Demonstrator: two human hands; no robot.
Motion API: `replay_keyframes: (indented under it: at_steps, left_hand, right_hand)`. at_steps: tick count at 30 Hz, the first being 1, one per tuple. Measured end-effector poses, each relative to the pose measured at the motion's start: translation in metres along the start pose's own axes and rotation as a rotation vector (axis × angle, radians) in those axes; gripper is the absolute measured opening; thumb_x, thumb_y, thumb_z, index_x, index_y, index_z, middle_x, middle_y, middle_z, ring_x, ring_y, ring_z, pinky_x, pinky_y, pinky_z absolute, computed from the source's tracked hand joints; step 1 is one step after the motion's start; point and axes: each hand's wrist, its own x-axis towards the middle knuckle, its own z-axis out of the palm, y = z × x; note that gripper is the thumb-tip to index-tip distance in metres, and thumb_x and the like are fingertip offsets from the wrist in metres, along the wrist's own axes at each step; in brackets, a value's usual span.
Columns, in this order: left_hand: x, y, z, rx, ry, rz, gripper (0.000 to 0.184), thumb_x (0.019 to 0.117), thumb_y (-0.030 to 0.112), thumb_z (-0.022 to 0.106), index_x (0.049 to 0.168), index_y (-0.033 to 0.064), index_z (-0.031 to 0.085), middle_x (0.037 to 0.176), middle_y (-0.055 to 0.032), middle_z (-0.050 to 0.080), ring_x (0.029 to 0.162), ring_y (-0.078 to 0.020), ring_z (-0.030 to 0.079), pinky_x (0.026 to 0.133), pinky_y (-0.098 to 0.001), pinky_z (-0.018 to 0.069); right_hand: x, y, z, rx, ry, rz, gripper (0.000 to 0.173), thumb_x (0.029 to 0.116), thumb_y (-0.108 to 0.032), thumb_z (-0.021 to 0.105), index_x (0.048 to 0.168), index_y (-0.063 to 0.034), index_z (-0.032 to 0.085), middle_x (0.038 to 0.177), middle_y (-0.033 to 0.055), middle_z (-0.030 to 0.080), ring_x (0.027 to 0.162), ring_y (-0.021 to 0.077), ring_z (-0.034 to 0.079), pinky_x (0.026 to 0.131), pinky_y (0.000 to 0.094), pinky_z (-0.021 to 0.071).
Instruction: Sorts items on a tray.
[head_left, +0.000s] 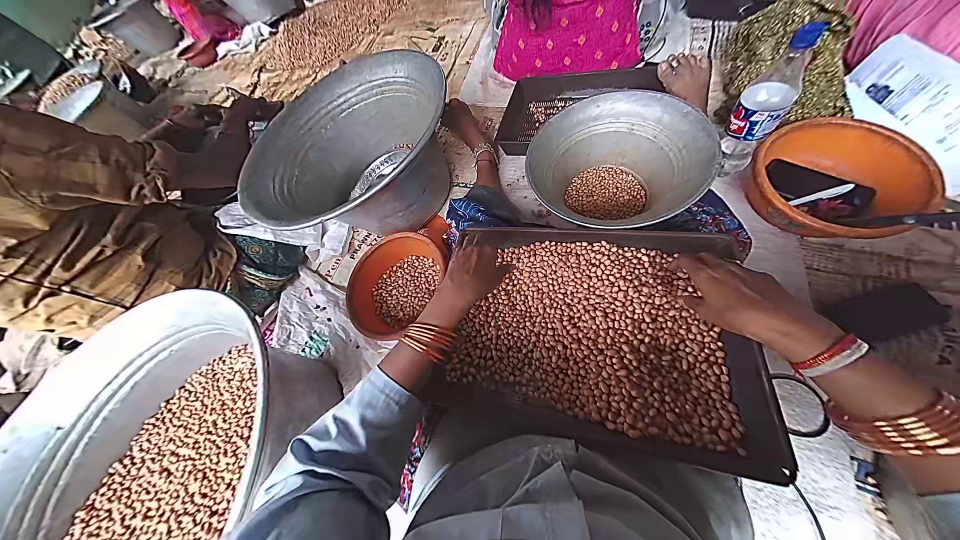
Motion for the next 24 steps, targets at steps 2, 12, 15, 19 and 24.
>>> replay_keyframes:
  at_steps: [2,12,15,19,24]
  left_hand:
    - [0.012,0.019,0.014,0.058,-0.037,0.006,0.048,0.0975,0.032,0.071,0.131,-0.0017,0.063,0.139,-0.0265,0.058,0.136,-0.0450,0.050,0.111,-0.0617,0.0405]
    - [-0.027,0.106,0.045,-0.036,-0.354,0.243,0.061,0.0877,-0.006,0.065,0.146,-0.0039,0.048,0.146,-0.0247,0.052,0.135,-0.0417,0.052,0.110,-0.0530,0.0453]
    - [-0.049,0.115,0.031,-0.226,-0.574,0.130,0.069,0.0892,0.002,0.069,0.152,-0.0022,0.040,0.144,-0.0274,0.054,0.132,-0.0429,0.055,0.108,-0.0591,0.0449]
    - [-0.067,0.091,0.037,-0.933,-0.657,-0.054,0.063,0.0862,-0.008,0.069,0.142,-0.0055,0.040,0.125,-0.0144,0.057,0.110,-0.0130,0.060,0.095,-0.0300,0.0510]
    - [-0.081,0.071,0.017,-1.401,-0.515,-0.189,0.035,0.0889,-0.012,0.062,0.118,0.0056,0.054,0.098,0.0032,0.068,0.090,-0.0026,0.067,0.084,-0.0222,0.0572]
  right_hand:
    - [-0.001,-0.001,0.001,-0.064,-0.061,0.033,0.044,0.0949,-0.015,0.073,0.137,-0.0067,0.061,0.129,0.0241,0.064,0.117,0.0449,0.063,0.089,0.0621,0.0519]
    - [-0.006,-0.049,0.005,0.114,-0.417,-0.035,0.077,0.0958,-0.014,0.072,0.158,-0.0002,0.030,0.147,0.0271,0.051,0.135,0.0433,0.052,0.109,0.0593,0.0401]
    - [-0.012,-0.057,0.016,0.370,-0.453,-0.033,0.094,0.0919,-0.012,0.077,0.163,-0.0009,0.016,0.158,0.0269,0.038,0.145,0.0398,0.041,0.116,0.0552,0.0347]
    - [-0.022,-0.064,0.027,0.866,-0.427,-0.052,0.099,0.0875,-0.005,0.079,0.164,-0.0029,0.016,0.164,0.0237,0.029,0.151,0.0295,0.034,0.121,0.0428,0.0326]
    - [-0.030,-0.067,0.007,0.961,-0.313,-0.180,0.060,0.0950,-0.013,0.073,0.149,-0.0039,0.048,0.138,0.0130,0.058,0.121,0.0098,0.058,0.103,0.0263,0.0482]
